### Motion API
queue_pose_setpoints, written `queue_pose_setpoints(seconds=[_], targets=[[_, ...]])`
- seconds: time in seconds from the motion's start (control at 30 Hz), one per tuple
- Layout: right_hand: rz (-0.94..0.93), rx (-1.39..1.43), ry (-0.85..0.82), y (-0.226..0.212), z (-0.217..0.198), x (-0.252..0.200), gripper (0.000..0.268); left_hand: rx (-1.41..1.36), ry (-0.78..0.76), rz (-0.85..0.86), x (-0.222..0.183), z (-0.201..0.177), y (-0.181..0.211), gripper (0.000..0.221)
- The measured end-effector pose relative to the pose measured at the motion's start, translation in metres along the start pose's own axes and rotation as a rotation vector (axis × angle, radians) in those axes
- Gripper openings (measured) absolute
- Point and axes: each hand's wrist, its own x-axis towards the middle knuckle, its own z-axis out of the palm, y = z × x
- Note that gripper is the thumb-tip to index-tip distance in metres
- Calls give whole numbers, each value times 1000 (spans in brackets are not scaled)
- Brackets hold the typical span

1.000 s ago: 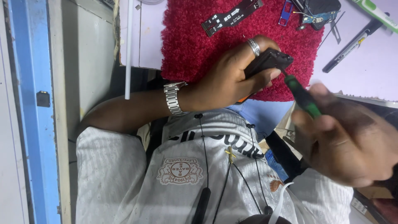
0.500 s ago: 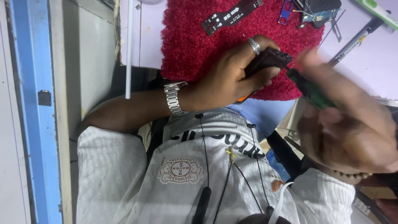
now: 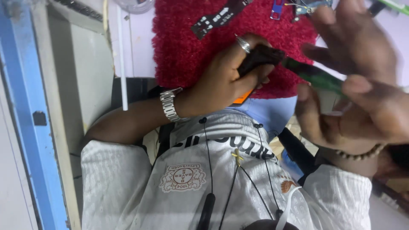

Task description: Repairing a mobile phone by unscrewing components and handling internal parts

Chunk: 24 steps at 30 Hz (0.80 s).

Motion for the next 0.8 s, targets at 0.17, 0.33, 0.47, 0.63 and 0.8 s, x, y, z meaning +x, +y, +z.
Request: queue_pose_setpoints(seconds=[0.17,0.33,0.47,0.63,0.8], targets=[[269,-24,-571,24,-16,0,25,-133,23,-131,1,0,8,27],[-120,39,-25,18,-1,-8,48,-184,34,-167,2,1,10,27],[323,143,-263,16,2,-18,19,38,40,-122,1,-1,10,27],[-112,68,34,19,0,-7,35,-156,31,-158,1,1,10,25],[-40,-258,11,17,0,-21,55,-191,20,-162,2,0,10,23]])
